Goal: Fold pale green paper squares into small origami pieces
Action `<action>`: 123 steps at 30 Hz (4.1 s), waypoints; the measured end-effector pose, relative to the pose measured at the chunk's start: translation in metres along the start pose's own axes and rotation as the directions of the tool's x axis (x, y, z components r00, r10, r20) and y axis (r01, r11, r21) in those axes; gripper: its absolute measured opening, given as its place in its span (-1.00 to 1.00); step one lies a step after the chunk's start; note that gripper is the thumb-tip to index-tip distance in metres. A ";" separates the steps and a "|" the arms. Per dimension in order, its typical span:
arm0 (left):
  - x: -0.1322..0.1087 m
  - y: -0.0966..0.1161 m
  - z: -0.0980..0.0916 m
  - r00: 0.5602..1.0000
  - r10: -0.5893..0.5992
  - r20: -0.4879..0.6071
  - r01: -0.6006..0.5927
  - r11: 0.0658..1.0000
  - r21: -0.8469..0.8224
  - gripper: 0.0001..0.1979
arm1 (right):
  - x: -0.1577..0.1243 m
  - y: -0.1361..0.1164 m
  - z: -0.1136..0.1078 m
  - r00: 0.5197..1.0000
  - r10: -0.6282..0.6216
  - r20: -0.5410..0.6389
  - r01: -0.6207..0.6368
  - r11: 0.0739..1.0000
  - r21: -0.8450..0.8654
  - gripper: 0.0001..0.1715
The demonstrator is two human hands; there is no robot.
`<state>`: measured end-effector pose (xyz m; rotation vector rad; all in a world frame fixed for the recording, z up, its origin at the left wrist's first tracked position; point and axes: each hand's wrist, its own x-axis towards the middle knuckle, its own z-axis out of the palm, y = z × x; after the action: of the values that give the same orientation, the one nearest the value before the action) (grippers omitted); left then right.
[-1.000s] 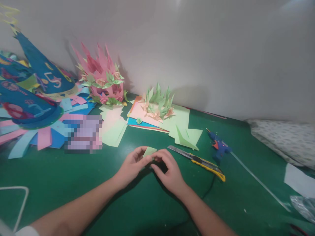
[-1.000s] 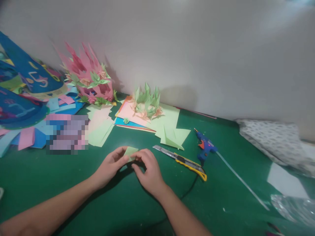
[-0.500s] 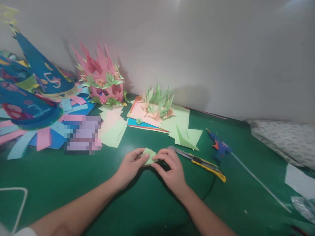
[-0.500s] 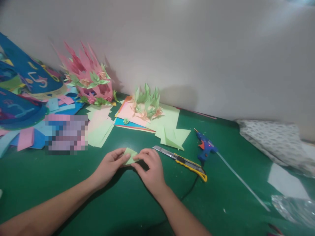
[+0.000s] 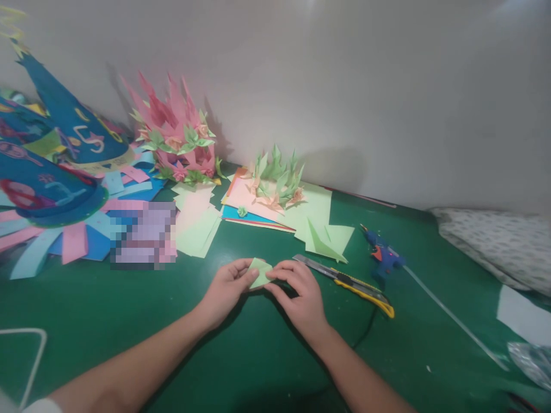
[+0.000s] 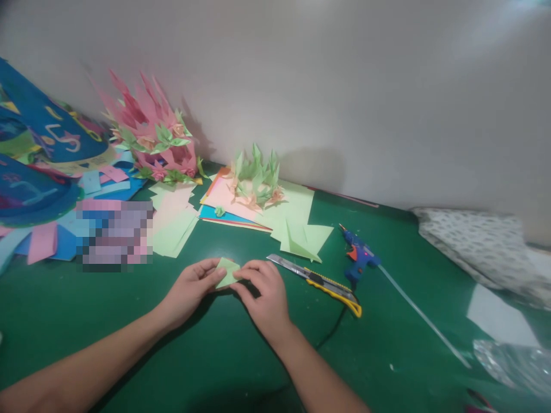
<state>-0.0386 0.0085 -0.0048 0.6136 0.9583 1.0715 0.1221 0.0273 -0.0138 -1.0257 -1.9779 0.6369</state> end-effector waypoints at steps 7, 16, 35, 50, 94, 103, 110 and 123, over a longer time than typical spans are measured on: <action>0.000 -0.001 -0.004 1.000 -0.019 0.004 0.019 0.999 -0.050 -0.63 | 0.000 0.003 0.000 1.000 -0.005 -0.014 0.005 1.000 0.005 -0.87; 0.000 -0.003 -0.004 1.000 -0.012 0.021 0.011 0.999 0.034 -0.62 | 0.000 -0.001 -0.001 0.999 0.026 -0.031 -0.026 1.000 -0.015 -0.89; -0.004 -0.003 0.005 0.998 0.054 -0.033 -0.043 0.963 0.266 -0.77 | -0.001 -0.005 0.001 0.991 0.113 -0.070 -0.114 0.993 -0.019 -0.92; -0.004 -0.004 0.004 0.994 0.100 -0.030 -0.087 0.951 0.296 -0.84 | -0.002 -0.005 0.002 0.990 0.126 -0.061 -0.125 0.992 0.022 -0.91; -0.004 0.005 0.004 0.981 0.173 -0.089 -0.145 0.954 0.263 -0.89 | 0.001 -0.002 -0.001 0.933 0.252 0.258 -0.357 0.743 0.566 -0.80; -0.002 0.006 -0.004 0.947 0.281 0.152 -0.319 0.804 0.502 -0.82 | 0.000 0.004 0.006 0.893 0.350 0.283 -0.450 0.715 0.535 -0.69; 0.001 0.001 -0.005 0.971 0.240 -0.011 -0.212 0.879 0.428 -0.74 | -0.002 0.005 0.005 0.907 0.340 0.248 -0.419 0.780 0.465 -0.77; 0.000 -0.004 -0.007 0.884 0.421 0.203 -0.449 0.645 0.619 -0.81 | 0.001 0.003 0.003 0.928 0.370 0.050 -0.350 0.815 0.463 -0.93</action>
<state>-0.0428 0.0066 -0.0110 1.5146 1.1873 1.1239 0.1201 0.0295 -0.0174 -1.0981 -1.4847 1.2225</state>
